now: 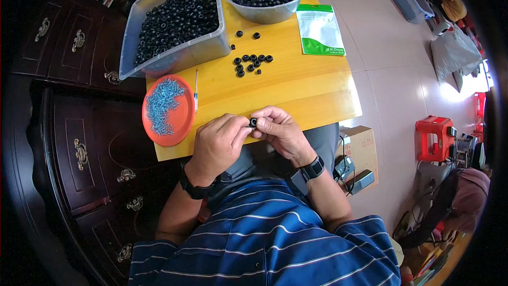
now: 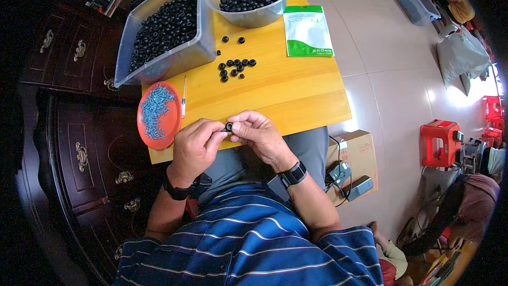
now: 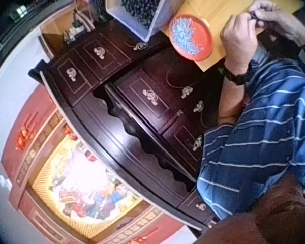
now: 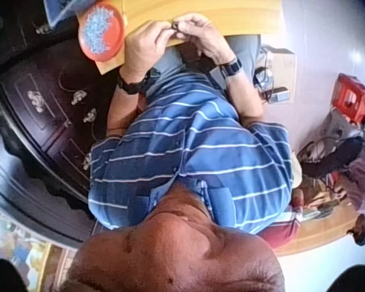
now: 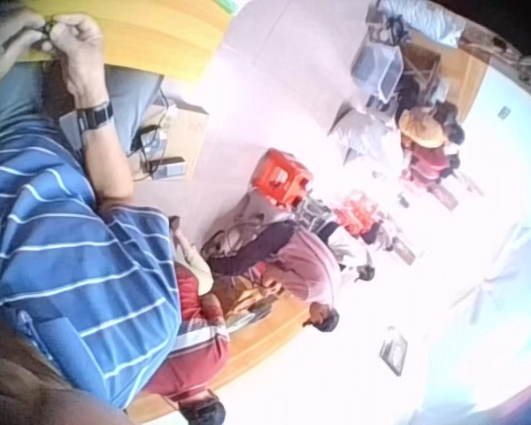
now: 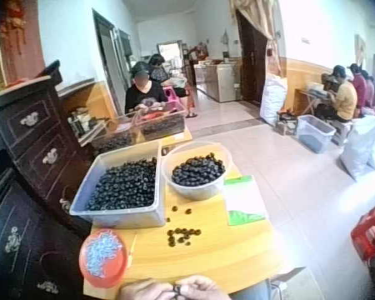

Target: The person is assembling small black plastic components by inserting blue plastic pins into them.

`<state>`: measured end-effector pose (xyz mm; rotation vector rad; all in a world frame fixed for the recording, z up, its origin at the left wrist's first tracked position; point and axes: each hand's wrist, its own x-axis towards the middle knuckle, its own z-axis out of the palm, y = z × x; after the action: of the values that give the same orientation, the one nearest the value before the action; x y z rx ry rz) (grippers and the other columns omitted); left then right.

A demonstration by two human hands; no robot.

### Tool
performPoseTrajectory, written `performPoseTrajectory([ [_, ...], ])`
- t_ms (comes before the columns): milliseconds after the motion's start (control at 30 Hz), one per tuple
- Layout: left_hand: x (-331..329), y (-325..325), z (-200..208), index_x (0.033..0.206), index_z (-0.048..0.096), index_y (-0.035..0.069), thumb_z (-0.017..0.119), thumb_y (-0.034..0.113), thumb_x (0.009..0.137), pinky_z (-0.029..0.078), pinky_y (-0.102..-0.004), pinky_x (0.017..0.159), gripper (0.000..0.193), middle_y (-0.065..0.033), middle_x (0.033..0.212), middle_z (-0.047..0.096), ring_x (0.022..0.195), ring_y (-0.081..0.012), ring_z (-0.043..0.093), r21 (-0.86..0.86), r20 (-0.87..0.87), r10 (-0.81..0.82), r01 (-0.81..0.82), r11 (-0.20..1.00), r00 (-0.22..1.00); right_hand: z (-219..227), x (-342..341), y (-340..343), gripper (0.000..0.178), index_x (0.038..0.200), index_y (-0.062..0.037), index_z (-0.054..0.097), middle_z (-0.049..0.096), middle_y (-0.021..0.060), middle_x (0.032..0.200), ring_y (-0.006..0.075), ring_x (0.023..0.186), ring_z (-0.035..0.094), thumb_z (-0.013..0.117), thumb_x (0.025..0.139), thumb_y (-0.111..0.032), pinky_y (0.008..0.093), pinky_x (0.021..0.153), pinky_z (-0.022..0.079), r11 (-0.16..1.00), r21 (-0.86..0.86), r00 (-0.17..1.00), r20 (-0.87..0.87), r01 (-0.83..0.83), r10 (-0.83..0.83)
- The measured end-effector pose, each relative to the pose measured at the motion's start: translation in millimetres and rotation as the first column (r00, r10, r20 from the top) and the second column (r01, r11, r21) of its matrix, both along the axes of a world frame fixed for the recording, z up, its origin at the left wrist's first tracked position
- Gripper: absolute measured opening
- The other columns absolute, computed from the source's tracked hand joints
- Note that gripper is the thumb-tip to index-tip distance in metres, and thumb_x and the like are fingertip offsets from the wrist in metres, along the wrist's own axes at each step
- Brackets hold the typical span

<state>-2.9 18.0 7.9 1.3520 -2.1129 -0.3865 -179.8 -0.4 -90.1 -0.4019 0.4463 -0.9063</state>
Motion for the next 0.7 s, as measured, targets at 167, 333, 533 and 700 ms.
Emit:
performPoseTrajectory([
  [167,2.0,-0.6,-7.1,0.093,0.065,0.003,0.075,0.001,0.081,0.053,-0.0394,0.065,0.016,-0.0121,0.083,0.067,0.075,-0.0306,0.068,-0.072,0.018,-0.031,0.032,0.997,0.999,4.4,1.2,0.5,0.019,0.115,-0.0021,0.068,0.072,0.0057,0.101,0.0117,0.084,0.069,0.068,0.098,-0.011,0.0249,0.079,0.059,0.999,0.028,1.0,0.008,0.015,-0.016],
  [333,7.3,-2.5,-12.8,0.094,0.065,0.003,0.076,0.002,0.082,0.054,-0.0379,0.067,0.017,-0.0117,0.086,0.067,0.079,-0.0297,0.069,0.004,-0.065,-0.033,0.033,0.999,0.997,1.5,1.2,-0.5,0.02,0.116,-0.0016,0.068,0.072,0.0061,0.102,0.0117,0.084,0.069,0.067,0.099,-0.012,0.0247,0.079,0.059,1.0,0.01,1.0,0.03,0.006,-0.006],
  [533,12.7,-11.1,-7.9,0.106,0.07,0.001,0.081,0.001,0.078,0.053,-0.0303,0.066,0.03,-0.009,0.086,0.067,0.074,-0.0195,0.067,0.27,-0.331,-0.021,0.116,0.956,0.943,3.2,-4.3,-2.1,0.025,0.117,-0.0014,0.068,0.072,0.0058,0.102,0.0111,0.085,0.068,0.068,0.099,-0.018,0.0258,0.08,0.058,0.995,-0.026,0.995,-0.027,-0.092,0.092],
  [700,13.7,-10.7,-0.1,0.118,0.072,0.003,0.082,0.0,0.076,0.053,-0.0271,0.066,0.043,-0.0054,0.086,0.064,0.074,-0.0137,0.063,0.318,-0.322,-0.148,0.255,0.913,0.935,0.8,-9.6,-4.0,0.03,0.118,-0.0011,0.067,0.071,0.0054,0.103,0.0099,0.086,0.066,0.068,0.099,-0.023,0.0249,0.081,0.055,0.974,-0.128,0.982,-0.065,-0.186,0.179],
])
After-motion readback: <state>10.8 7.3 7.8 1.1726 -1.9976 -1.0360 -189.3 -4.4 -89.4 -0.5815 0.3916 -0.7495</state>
